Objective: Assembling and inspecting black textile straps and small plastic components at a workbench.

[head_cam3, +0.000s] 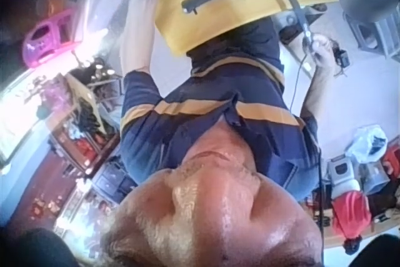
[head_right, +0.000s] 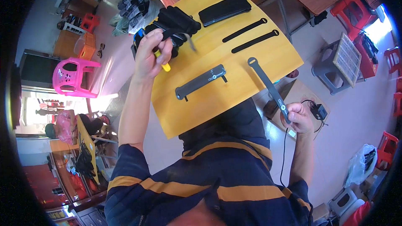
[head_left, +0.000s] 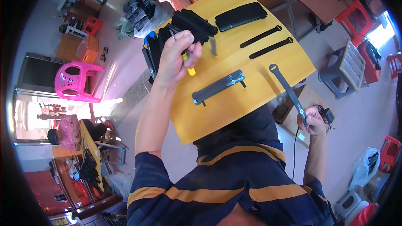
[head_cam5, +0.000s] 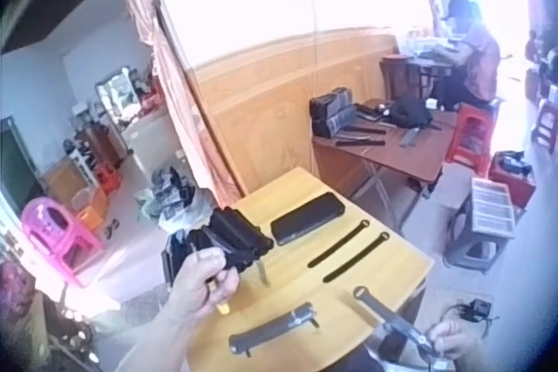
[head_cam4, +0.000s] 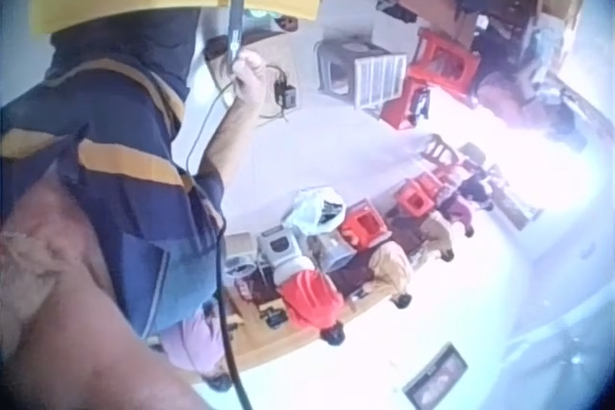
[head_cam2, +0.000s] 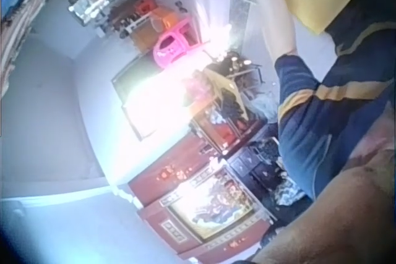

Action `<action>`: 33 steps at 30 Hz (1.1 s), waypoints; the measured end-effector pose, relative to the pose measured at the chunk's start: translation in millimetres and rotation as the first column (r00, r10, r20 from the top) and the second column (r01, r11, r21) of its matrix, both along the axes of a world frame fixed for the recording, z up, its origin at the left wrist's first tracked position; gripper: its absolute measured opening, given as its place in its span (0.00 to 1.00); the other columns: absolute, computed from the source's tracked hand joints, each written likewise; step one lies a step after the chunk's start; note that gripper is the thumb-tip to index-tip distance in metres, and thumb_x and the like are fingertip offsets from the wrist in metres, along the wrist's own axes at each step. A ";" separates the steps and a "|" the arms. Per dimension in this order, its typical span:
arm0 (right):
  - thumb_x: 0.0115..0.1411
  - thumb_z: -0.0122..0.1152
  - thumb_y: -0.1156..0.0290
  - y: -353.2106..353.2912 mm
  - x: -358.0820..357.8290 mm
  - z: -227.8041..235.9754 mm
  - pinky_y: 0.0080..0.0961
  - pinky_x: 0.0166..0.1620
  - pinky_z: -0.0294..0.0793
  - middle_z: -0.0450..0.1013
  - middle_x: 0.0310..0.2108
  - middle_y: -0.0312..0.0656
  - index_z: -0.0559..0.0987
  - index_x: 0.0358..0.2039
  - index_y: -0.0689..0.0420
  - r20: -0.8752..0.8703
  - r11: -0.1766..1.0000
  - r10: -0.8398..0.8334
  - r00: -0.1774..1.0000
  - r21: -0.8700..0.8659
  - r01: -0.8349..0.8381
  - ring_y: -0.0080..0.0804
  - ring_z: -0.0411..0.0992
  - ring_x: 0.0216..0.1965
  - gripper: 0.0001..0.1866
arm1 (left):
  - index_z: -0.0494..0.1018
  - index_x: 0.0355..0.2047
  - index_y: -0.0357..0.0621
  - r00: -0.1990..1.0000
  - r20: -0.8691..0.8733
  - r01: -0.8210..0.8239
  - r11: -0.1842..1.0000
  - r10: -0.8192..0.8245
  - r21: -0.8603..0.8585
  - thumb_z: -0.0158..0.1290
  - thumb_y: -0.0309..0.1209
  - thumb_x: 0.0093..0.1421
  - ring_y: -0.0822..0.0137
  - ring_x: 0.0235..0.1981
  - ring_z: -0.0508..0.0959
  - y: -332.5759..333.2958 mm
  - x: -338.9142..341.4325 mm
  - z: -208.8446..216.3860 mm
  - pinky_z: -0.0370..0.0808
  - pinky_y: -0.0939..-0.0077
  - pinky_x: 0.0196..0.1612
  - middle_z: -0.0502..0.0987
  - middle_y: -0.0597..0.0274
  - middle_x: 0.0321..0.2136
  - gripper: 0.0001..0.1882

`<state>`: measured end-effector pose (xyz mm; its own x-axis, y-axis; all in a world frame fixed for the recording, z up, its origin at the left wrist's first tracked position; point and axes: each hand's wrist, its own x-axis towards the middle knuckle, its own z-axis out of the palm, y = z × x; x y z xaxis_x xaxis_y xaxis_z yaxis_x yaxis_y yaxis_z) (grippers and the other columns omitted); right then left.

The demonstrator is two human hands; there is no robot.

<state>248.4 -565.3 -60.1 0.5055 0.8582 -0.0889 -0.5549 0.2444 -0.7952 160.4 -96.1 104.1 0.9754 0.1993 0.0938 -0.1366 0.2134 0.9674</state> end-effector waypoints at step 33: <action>0.68 0.65 0.66 149.3 -107.4 -11.6 0.19 0.25 0.65 0.71 0.17 0.29 0.79 0.25 0.60 0.357 0.824 -0.056 0.932 -0.511 0.245 0.15 0.68 0.20 0.15 | 0.80 0.40 0.42 0.895 -0.304 0.054 0.596 0.328 0.801 0.66 0.34 0.59 0.62 0.28 0.82 -57.4 -131.3 -84.5 0.78 0.69 0.35 0.81 0.58 0.25 0.12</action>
<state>141.0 -416.0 -71.7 0.7050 0.6290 -0.3275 -0.2461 -0.2161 -0.9448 29.0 -153.5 19.7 0.9250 0.3697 -0.0883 0.3183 -0.6263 0.7116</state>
